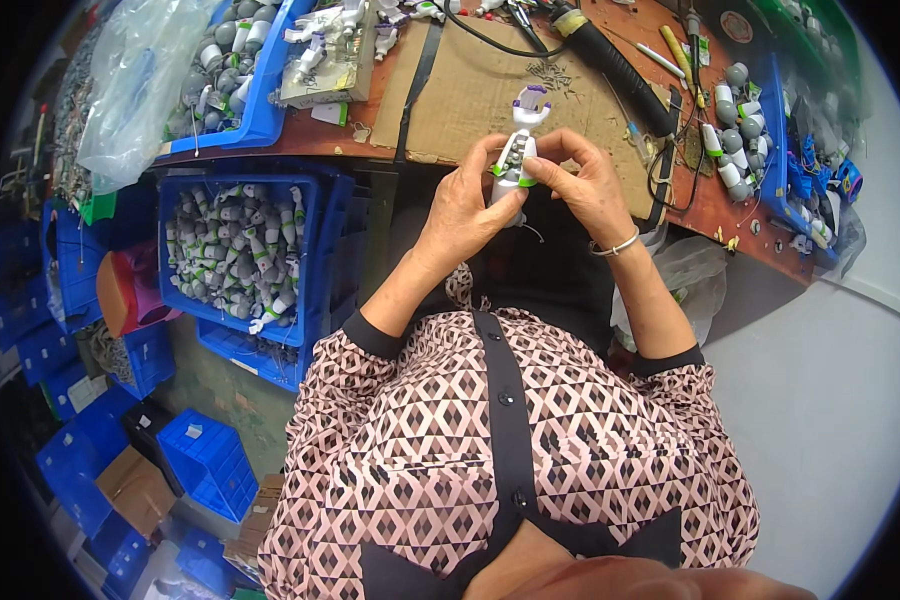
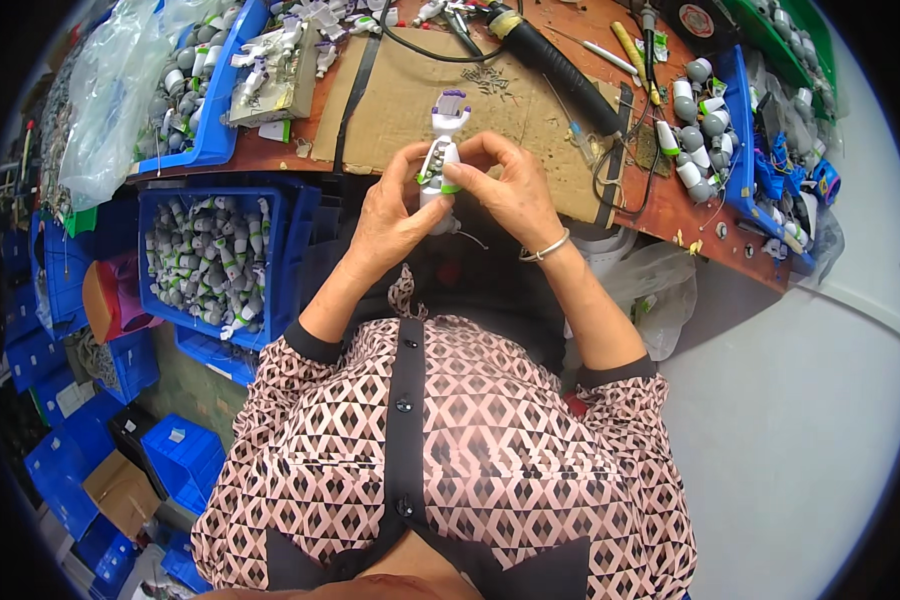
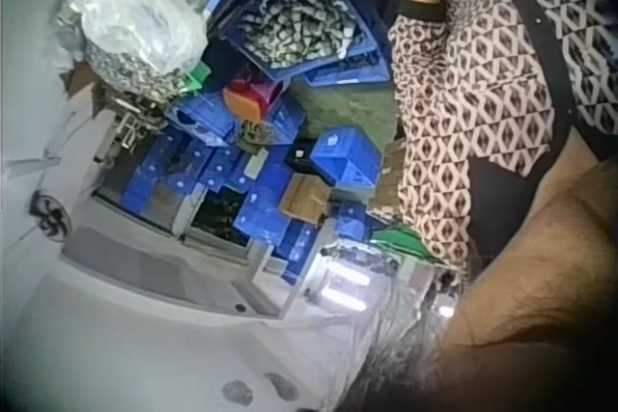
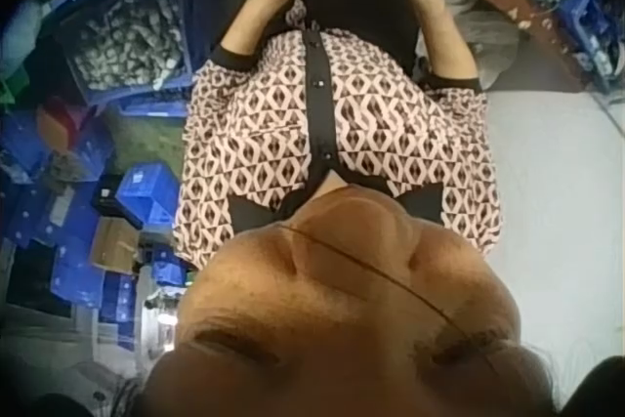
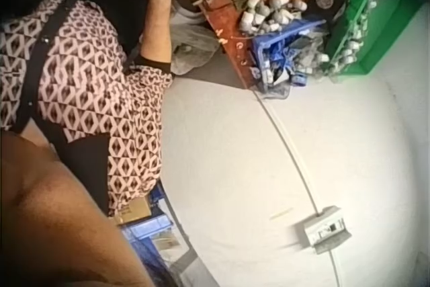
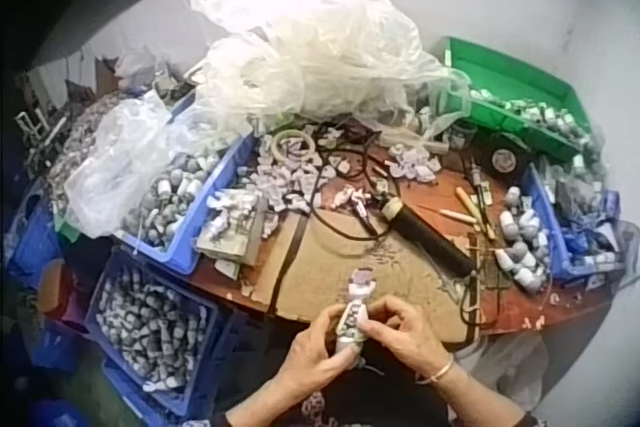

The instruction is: Assembling LED light bulbs by joining plastic housing parts and internal electronic components.

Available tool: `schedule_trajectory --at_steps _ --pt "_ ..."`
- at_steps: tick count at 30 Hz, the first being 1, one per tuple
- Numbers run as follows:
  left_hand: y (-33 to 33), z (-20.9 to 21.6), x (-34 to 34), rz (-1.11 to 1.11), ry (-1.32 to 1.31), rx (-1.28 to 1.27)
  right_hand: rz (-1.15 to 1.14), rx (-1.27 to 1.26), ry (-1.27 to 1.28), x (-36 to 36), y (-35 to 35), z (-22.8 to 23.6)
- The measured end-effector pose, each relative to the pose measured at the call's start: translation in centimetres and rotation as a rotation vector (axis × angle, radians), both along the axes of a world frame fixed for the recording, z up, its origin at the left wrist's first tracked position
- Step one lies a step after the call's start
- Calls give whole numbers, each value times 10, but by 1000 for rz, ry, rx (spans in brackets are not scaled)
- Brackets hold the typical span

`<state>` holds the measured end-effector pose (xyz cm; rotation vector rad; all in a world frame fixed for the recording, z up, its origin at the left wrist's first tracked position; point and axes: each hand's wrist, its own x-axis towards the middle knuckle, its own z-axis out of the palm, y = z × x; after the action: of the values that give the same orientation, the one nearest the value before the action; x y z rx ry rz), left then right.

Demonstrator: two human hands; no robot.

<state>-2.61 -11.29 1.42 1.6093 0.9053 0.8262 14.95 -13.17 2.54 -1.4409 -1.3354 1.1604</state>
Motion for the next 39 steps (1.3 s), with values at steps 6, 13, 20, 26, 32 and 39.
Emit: schedule_trajectory --at_steps 6,13,20,26,32,39 --pt "-1 -6 2 -21 92 34 -58 -40 92 -6 -4 -10" --pt "-4 -4 10 26 47 326 -105 -4 553 -23 -18 -13" --pt "0 2 2 -31 12 292 -56 23 714 -26 -19 -11" --pt "-8 9 10 -9 65 390 -187 133 741 -41 -24 -16" --pt "-1 11 -14 -126 304 227 -78 -5 807 -33 -23 -33" --pt "8 10 -35 -220 359 506 205 180 -216 6 -19 -9"
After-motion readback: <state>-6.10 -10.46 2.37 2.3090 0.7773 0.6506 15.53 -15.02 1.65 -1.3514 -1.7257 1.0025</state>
